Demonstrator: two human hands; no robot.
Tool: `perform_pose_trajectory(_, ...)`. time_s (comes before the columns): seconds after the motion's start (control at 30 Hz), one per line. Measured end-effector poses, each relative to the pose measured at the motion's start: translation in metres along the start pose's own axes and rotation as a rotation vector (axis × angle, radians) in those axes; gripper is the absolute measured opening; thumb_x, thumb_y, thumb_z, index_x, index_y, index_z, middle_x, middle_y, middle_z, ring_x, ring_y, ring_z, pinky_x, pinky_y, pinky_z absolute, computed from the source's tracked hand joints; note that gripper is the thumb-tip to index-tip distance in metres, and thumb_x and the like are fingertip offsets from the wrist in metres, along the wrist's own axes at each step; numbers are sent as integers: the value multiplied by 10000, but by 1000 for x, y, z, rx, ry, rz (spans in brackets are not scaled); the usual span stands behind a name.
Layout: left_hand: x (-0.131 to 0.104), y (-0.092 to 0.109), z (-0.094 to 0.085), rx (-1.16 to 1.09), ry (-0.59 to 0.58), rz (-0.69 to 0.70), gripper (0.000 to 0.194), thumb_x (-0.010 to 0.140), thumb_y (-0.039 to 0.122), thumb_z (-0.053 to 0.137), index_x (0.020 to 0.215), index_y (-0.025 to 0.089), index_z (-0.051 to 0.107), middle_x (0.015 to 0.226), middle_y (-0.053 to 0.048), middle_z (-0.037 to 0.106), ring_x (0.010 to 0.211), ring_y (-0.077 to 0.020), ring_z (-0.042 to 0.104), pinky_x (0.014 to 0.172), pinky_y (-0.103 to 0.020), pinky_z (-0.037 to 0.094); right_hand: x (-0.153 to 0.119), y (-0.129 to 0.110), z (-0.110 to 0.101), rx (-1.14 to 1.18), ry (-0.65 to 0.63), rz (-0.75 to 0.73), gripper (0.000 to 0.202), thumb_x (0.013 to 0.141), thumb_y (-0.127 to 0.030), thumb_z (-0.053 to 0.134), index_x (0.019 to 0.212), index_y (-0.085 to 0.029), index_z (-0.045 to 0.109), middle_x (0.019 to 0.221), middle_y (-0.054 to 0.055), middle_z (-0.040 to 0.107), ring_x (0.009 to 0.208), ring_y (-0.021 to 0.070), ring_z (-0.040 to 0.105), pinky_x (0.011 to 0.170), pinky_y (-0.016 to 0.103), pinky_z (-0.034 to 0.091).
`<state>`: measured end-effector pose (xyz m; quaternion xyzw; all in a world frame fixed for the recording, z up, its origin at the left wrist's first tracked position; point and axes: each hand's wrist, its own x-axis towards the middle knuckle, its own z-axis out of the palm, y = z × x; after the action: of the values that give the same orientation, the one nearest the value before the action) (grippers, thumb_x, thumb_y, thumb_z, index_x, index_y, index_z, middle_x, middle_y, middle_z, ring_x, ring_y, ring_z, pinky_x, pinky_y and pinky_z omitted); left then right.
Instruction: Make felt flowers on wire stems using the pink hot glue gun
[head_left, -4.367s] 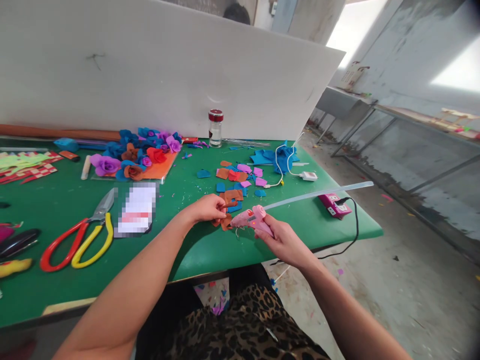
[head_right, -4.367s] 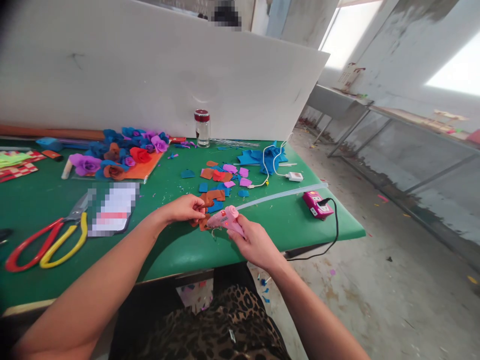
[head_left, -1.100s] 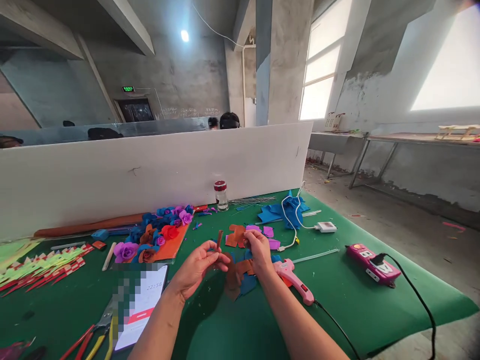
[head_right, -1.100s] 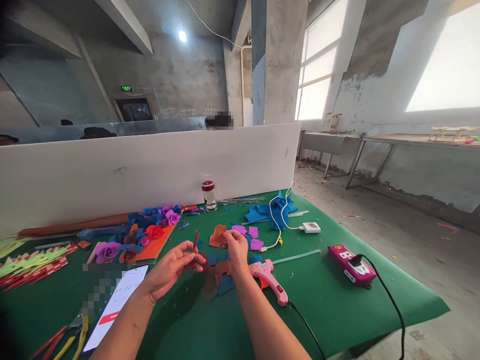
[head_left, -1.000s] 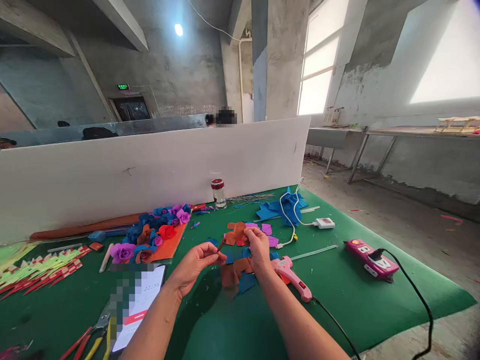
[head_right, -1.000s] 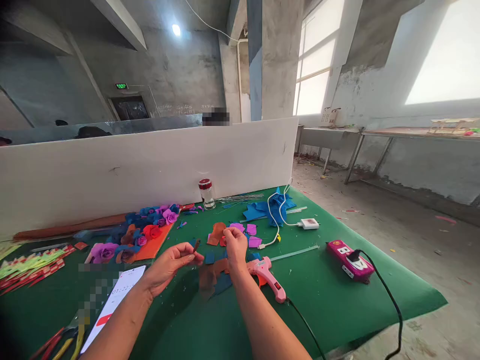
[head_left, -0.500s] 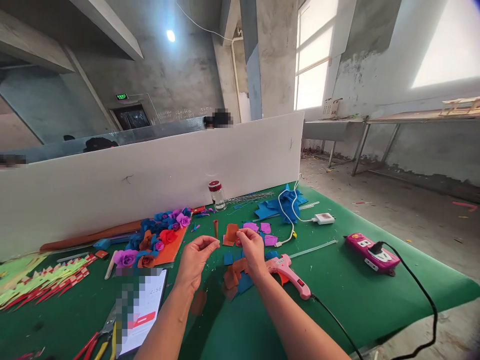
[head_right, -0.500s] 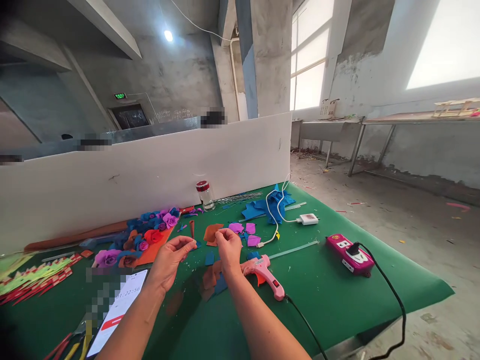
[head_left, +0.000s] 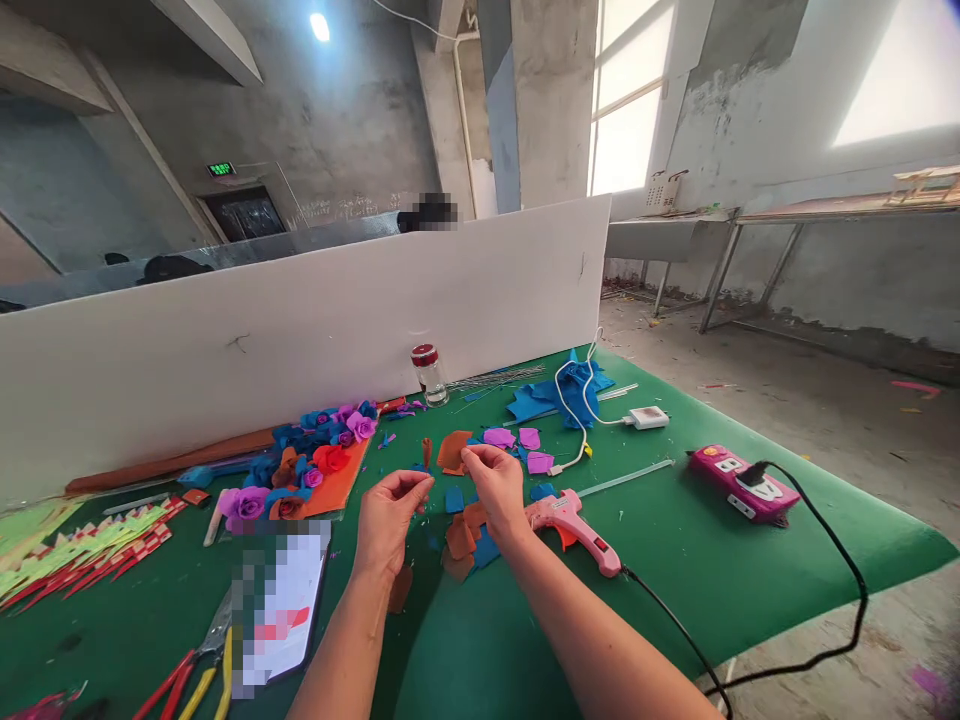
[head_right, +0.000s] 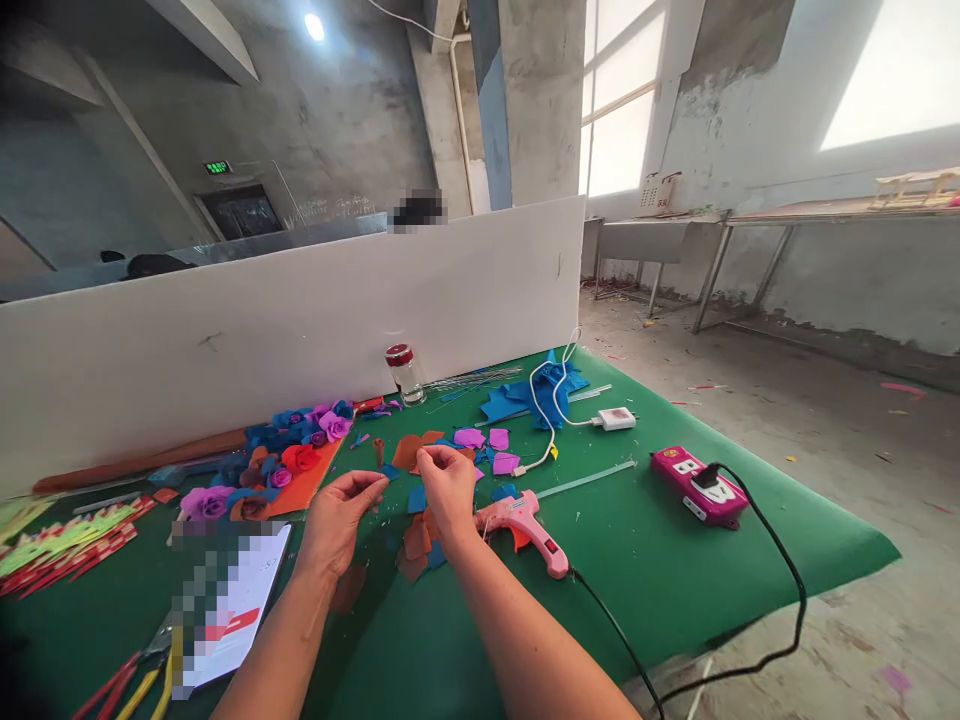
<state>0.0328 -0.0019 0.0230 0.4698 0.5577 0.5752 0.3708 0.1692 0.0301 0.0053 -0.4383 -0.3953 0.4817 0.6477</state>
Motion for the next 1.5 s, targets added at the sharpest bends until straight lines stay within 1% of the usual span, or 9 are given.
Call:
perform_pose_trajectory(0.13,-2,-2,1,-58,8,-42,301,529,360,839,704,153,708,626,-1,623,578,-98,513,538,-204,403,-3,-1,1,-14,-19,8,244,719,-345,587,718,-136,713,641,27,672,604,148,575,556,227,412)
perform_pose_trajectory(0.33,-9,1,9,-160,-36,-137,344,476,348,866,691,138,699,623,-3,618,565,-101,526,554,-221,421,-4,1,3,-16,-20,63,234,710,-327,573,727,-137,710,647,39,693,633,181,641,555,235,451)
perform_pose_trajectory(0.47,-11,-3,15,-182,-80,-128,316,499,331,861,689,139,699,607,4,607,554,-94,516,552,-219,417,-5,-2,4,18,-22,116,229,700,-328,574,725,-136,697,639,37,692,617,186,657,529,231,458)
perform_pose_trajectory(0.6,-12,-7,16,-164,-106,-127,299,518,332,854,687,140,697,606,6,604,545,-91,506,539,-217,411,-8,-3,4,29,-38,112,218,696,-325,569,702,-143,689,639,33,688,619,186,666,521,226,463)
perform_pose_trajectory(0.8,-13,-8,18,-128,-105,-112,311,519,360,849,676,137,698,628,-12,609,561,-106,505,531,-228,420,-9,-4,4,55,-61,117,216,686,-331,575,694,-145,685,617,29,672,621,181,659,523,228,469)
perform_pose_trajectory(0.93,-14,-6,19,-142,-100,-111,297,524,352,846,670,139,699,609,-4,596,555,-102,498,526,-225,415,-11,-6,5,91,-71,138,202,676,-330,578,718,-150,661,627,18,657,626,176,653,518,225,470)
perform_pose_trajectory(1.1,-15,-6,19,-152,-100,-132,285,524,340,847,662,141,697,620,-1,604,554,-100,505,534,-228,420,-12,-4,5,95,-86,115,183,681,-322,567,706,-153,632,625,12,636,621,162,626,521,220,467)
perform_pose_trajectory(1.3,-15,-9,19,-149,-114,-139,276,529,336,843,659,144,694,599,4,597,545,-103,506,529,-230,418,-11,-4,4,73,-77,89,188,680,-326,570,694,-151,635,624,13,634,594,145,589,525,221,454)
perform_pose_trajectory(1.5,-15,-10,19,-147,-126,-149,277,527,339,842,667,147,699,616,-2,605,556,-104,512,531,-228,425,-11,-4,4,79,-84,91,185,683,-328,567,685,-152,624,609,10,619,586,140,576,523,219,446)
